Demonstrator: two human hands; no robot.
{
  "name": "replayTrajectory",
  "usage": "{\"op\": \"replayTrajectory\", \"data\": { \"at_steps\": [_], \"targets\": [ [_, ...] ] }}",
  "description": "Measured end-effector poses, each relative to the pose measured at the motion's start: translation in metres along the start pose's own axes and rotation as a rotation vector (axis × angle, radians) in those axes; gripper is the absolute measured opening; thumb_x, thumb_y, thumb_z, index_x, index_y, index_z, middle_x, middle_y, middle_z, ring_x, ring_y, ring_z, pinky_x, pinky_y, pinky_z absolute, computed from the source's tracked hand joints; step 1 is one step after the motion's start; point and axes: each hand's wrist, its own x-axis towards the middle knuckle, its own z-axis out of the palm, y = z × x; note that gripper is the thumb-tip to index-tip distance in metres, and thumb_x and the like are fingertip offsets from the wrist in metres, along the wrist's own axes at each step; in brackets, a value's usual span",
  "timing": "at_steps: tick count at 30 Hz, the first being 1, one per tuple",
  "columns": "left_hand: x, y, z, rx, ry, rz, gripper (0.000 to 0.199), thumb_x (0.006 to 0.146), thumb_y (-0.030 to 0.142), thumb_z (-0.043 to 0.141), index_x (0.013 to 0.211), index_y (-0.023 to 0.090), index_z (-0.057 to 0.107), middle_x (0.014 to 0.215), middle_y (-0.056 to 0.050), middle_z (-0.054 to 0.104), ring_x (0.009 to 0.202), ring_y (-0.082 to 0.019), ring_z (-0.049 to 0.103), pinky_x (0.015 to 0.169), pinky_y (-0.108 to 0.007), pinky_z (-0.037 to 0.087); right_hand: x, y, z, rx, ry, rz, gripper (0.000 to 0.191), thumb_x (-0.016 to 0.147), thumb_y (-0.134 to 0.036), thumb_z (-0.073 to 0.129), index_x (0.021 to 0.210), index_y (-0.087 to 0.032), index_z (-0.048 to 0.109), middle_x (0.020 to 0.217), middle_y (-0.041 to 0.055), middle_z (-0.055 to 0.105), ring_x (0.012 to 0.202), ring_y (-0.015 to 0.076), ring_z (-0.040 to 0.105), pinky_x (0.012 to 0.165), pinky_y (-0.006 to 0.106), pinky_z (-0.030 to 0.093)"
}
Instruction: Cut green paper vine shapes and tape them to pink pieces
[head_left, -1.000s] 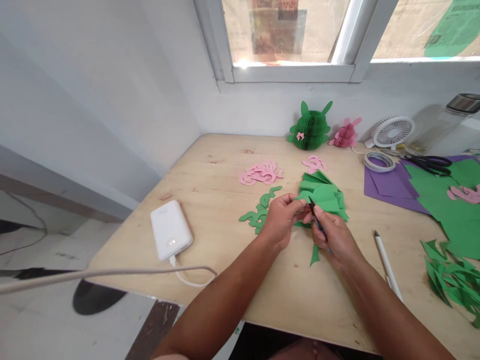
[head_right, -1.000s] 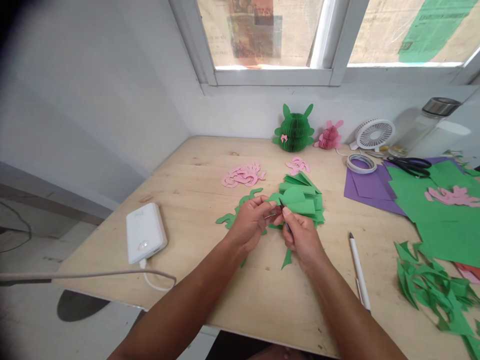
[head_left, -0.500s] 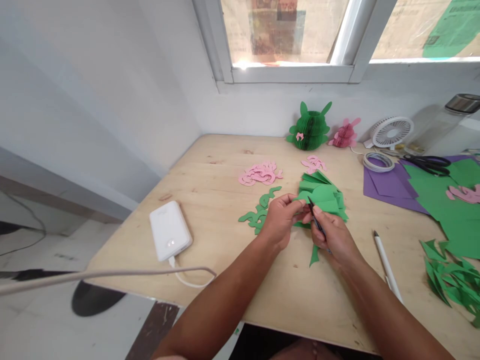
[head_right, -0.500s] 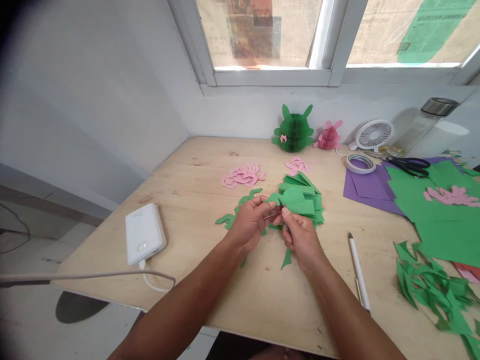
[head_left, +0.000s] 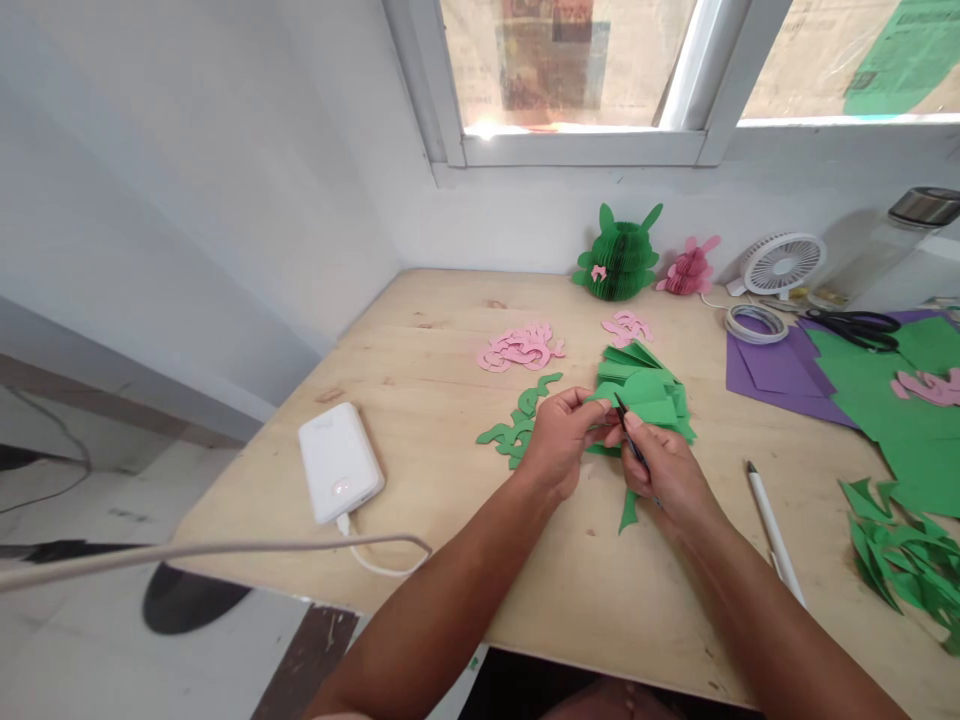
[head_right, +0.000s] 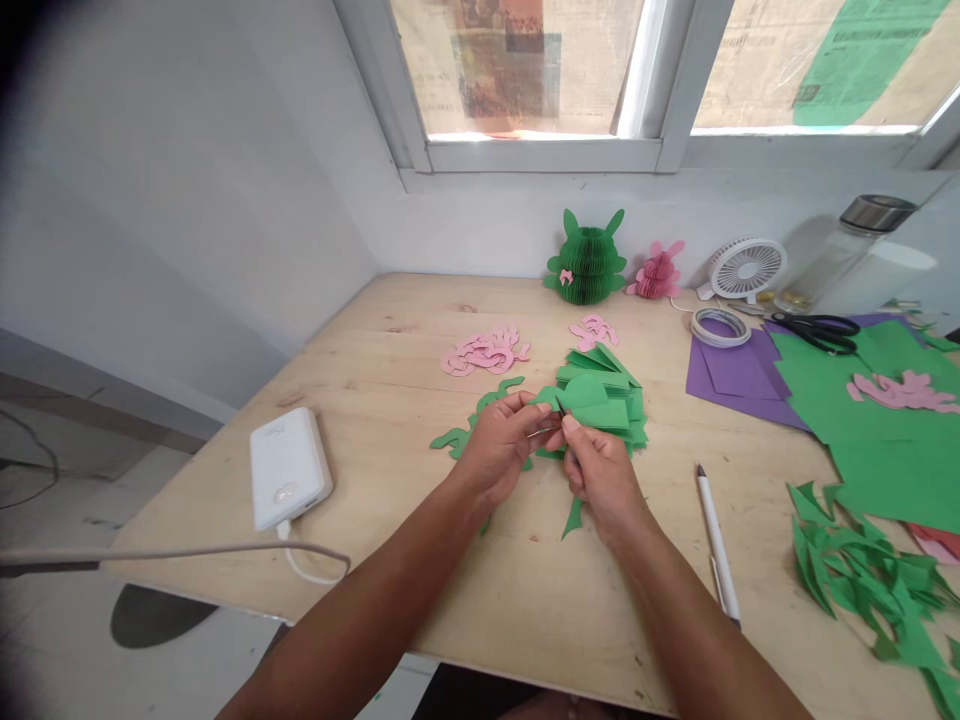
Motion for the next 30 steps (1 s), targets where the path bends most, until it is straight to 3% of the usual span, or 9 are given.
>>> {"op": "replayTrajectory", "data": {
  "at_steps": [13,30],
  "targets": [
    [-0.0004,0.0011,0.0007,0.001,-0.026,0.001,0.027,0.059,0.030,0.076,0.063,0.016,0.053,0.059,0.000,0.062,0.048,-0.009,0.053,0.060,-0.027,0.044,0.0000,0.0002,0.0007,0.008,0.004,-0.010,0.050,0.067,-0.065,0.067,0.066,-0.015,0.059,0.036,-0.0090,0.033,0.033,0.0037,0.018,0.036,0.020,0.012],
    [0.0006,0.0017,-0.0010,-0.003,0.000,-0.007,0.023,0.058,0.027,0.075,0.062,0.015,0.056,0.062,-0.002,0.065,0.057,-0.012,0.059,0.063,-0.027,0.046,-0.0004,-0.0012,0.0028,0.006,0.022,-0.010,0.050,0.065,-0.065,0.068,0.065,-0.016,0.058,0.035,-0.0093,0.031,0.033,0.0039,0.018,0.036,0.020,0.011]
  ]
}}
